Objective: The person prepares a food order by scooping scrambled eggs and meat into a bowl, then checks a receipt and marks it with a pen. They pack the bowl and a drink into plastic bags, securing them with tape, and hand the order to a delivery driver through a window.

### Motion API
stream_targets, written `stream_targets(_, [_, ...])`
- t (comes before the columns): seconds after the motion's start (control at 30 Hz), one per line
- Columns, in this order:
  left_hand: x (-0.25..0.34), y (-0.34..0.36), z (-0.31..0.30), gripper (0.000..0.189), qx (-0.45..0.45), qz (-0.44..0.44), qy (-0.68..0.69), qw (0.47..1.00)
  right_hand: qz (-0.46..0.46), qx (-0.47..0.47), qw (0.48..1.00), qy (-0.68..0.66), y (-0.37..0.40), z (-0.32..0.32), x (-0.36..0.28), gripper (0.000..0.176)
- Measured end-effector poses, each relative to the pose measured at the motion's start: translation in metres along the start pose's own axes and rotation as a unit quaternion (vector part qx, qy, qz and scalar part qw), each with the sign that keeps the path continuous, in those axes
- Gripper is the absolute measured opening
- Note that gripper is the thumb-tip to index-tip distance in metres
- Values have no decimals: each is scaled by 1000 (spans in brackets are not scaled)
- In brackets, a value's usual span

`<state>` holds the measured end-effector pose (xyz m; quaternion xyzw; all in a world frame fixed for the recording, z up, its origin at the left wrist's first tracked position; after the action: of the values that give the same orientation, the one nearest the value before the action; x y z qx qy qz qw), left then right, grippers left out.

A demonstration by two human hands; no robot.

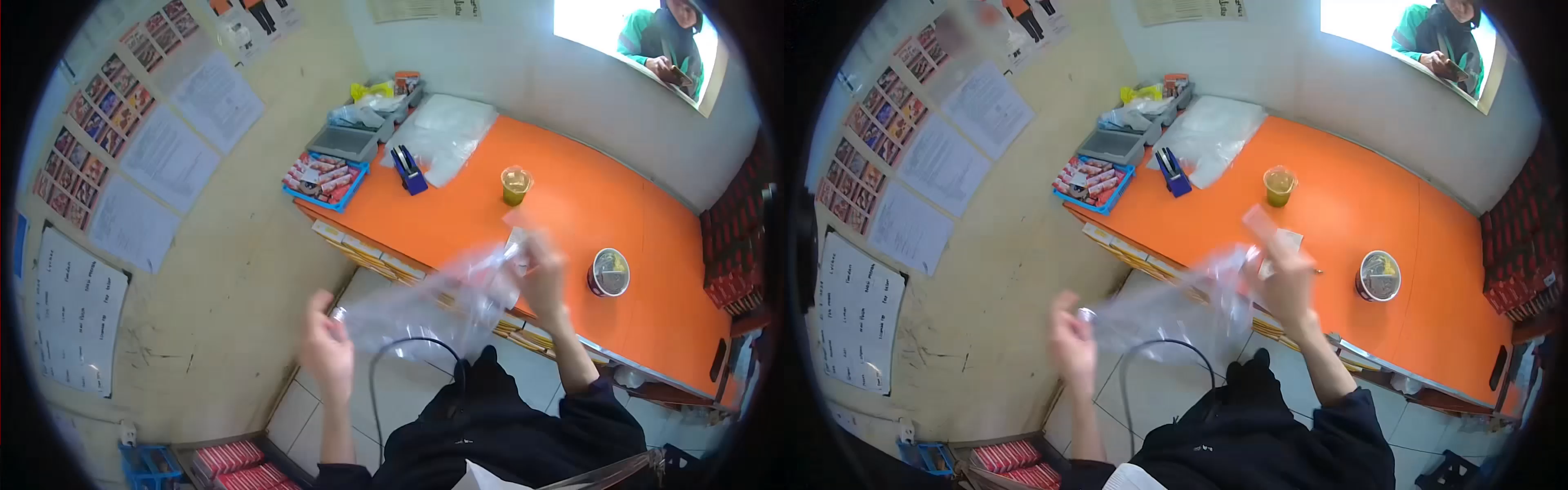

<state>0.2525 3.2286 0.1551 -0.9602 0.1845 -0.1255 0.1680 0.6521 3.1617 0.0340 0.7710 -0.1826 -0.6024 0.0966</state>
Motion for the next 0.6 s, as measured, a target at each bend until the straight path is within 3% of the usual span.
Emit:
stream_targets(0.03, [18, -8, -19, 25, 34, 21, 47, 998, -10, -33, 981, -191, 6, 19, 11, 38])
stream_targets(0.07, [40, -20, -41, 23, 67, 40, 96, 992, -8, -69, 925, -375, 13, 37, 23, 28])
stream_targets(0.1, [61, -32, -60, 21, 108, 61, 144, 982, -128, -54, 979, -147, 33, 37, -22, 26])
stream_targets(0.13, [71, -39, -71, 20, 148, 87, 188, 967, -242, -32, 966, 84, 57, 48, -67, 24])
stream_targets(0.17, [52, -17, -13, 21, -65, 20, 128, 989, -335, -11, 891, 306, 81, 69, -83, 22])
stream_targets(0.2, [18, 29, 60, 23, -270, -48, 62, 960, -217, 5, 972, 86, 89, 71, -38, 20])
stream_targets(0.23, [7, 34, 92, 23, -223, -28, 116, 968, -100, 25, 986, -129, 84, 61, -24, 19])
stream_targets(0.27, [-9, 56, 119, 25, -195, -15, 165, 967, 4, 15, 902, -431, 87, 72, -7, 19])
stream_targets(0.3, [-4, 51, 119, 22, -182, -58, 262, 946, 5, -101, 789, -605, 94, 83, -39, 21])
stream_targets(0.33, [10, 13, 123, 21, -155, -99, 357, 916, 20, -100, 829, -550, 94, 77, -51, 21])
stream_targets(0.37, [24, -13, 123, 24, -249, -319, 546, 733, 28, -101, 866, -489, 91, 67, -66, 24])
stream_targets(0.4, [54, -22, 102, 28, -308, -499, 667, 460, -59, -72, 967, -237, 89, 39, -105, 24])
stream_targets(0.43, [63, -49, 80, 25, -290, -397, 715, 497, -143, -38, 988, 37, 86, 17, -138, 26])
stream_targets(0.5, [78, -93, 35, 22, -243, -176, 779, 550, -176, 120, 972, -95, 62, -33, -125, 20])
stream_targets(0.53, [93, -108, 16, 22, -233, -67, 658, 713, -192, 197, 949, -157, 51, -60, -110, 18])
stream_targets(0.57, [114, -120, -2, 21, -210, 46, 502, 838, -206, 269, 916, -217, 45, -82, -102, 15])
stream_targets(0.6, [132, -127, -9, 21, -176, 156, 318, 919, -176, 212, 861, -428, 32, -84, -98, 14])
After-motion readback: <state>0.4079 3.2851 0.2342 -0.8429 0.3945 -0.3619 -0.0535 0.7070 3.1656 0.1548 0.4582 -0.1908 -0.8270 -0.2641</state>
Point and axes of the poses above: each hand's wrist, its own y-axis away from the middle knuckle, its own z-axis out of the palm, x = y × z, the point moved 7 cm from there along -y, towards the middle knuckle, and after that the axes turned 5 degrees about -y, right-handed, at the moved point
